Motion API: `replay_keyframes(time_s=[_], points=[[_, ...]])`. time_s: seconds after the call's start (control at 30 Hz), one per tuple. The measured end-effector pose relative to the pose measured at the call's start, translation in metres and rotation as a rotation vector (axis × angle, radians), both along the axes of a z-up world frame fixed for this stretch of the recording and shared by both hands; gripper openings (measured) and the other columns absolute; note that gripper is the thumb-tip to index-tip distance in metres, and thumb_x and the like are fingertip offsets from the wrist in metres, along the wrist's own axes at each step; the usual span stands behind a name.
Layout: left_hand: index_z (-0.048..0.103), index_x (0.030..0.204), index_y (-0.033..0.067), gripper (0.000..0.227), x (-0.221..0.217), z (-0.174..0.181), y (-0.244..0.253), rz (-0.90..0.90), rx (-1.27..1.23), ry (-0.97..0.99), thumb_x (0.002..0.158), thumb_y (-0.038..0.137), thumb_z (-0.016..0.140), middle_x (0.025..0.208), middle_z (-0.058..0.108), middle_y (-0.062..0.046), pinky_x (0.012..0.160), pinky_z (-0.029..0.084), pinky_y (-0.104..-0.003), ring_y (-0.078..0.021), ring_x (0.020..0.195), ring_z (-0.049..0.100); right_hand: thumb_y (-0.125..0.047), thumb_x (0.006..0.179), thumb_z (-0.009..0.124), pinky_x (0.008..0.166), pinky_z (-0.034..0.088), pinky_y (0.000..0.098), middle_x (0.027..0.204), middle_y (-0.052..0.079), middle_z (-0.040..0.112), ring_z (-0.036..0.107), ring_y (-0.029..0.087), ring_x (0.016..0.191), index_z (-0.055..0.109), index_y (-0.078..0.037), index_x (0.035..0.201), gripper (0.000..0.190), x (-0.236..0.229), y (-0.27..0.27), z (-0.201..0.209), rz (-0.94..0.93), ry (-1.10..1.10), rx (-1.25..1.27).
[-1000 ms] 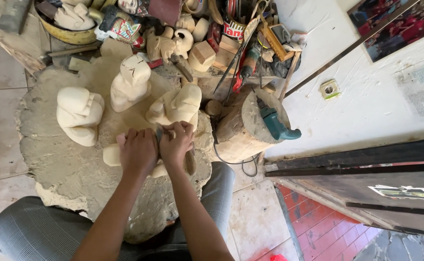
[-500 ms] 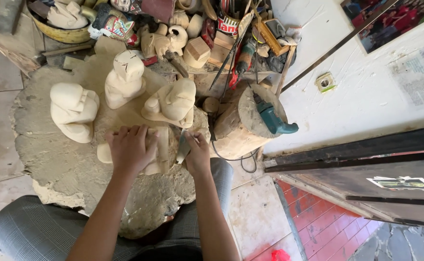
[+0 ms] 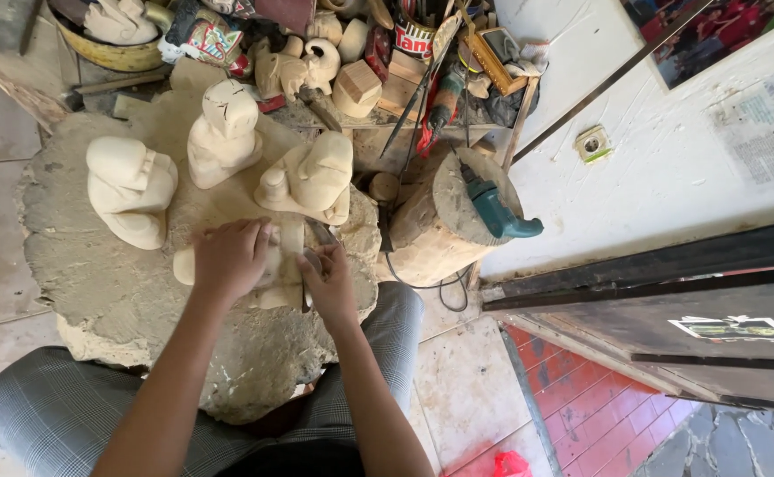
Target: Sanding small wooden figures by hand using sandpaper to smooth the surface.
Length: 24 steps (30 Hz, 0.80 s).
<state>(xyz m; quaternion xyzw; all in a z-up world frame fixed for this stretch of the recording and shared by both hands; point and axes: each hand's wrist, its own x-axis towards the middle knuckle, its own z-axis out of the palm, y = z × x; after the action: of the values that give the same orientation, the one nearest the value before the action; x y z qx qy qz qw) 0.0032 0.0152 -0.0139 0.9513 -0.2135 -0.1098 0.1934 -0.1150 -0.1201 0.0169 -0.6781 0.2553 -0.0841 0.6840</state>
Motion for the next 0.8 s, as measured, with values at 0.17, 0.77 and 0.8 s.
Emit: replay_keyframes(time_s=[0.17, 0.77, 0.8], points=[[0.055, 0.149, 0.0198, 0.067, -0.003, 0.076, 0.045, -0.097, 0.074, 0.231, 0.099, 0.061, 0.04, 0.151, 0.059, -0.009, 0.114, 0.033, -0.06, -0.0299, 0.138, 0.056, -0.03, 0.1, 0.072, 0.074, 0.051, 0.0275, 0.113, 0.011, 0.067, 0.065, 0.018, 0.091, 0.048, -0.016, 0.112, 0.031, 0.002, -0.019, -0.041, 0.028, 0.042, 0.004], [0.078, 0.118, 0.0187, 0.062, -0.015, 0.088, 0.069, 0.113, -0.351, -0.358, 0.065, 0.048, 0.093, 0.109, 0.066, -0.01, 0.089, 0.053, -0.041, -0.027, 0.098, 0.069, -0.014, 0.1, 0.066, 0.062, 0.059, 0.0266, 0.103, 0.013, 0.075, 0.075, 0.02, 0.084, 0.056, -0.008, 0.102, 0.012, -0.002, -0.012, 0.018, -0.014, 0.087, 0.133], [0.078, 0.116, 0.0181, 0.058, -0.012, 0.097, 0.068, 0.021, -0.304, -0.554, 0.068, 0.046, 0.093, 0.111, 0.067, -0.01, 0.094, 0.052, -0.046, -0.0269, 0.1, 0.066, -0.007, 0.101, 0.062, 0.066, 0.062, 0.032, 0.111, 0.015, 0.077, 0.077, 0.022, 0.086, 0.055, -0.008, 0.097, 0.008, -0.002, -0.012, 0.026, -0.037, 0.102, 0.187]])
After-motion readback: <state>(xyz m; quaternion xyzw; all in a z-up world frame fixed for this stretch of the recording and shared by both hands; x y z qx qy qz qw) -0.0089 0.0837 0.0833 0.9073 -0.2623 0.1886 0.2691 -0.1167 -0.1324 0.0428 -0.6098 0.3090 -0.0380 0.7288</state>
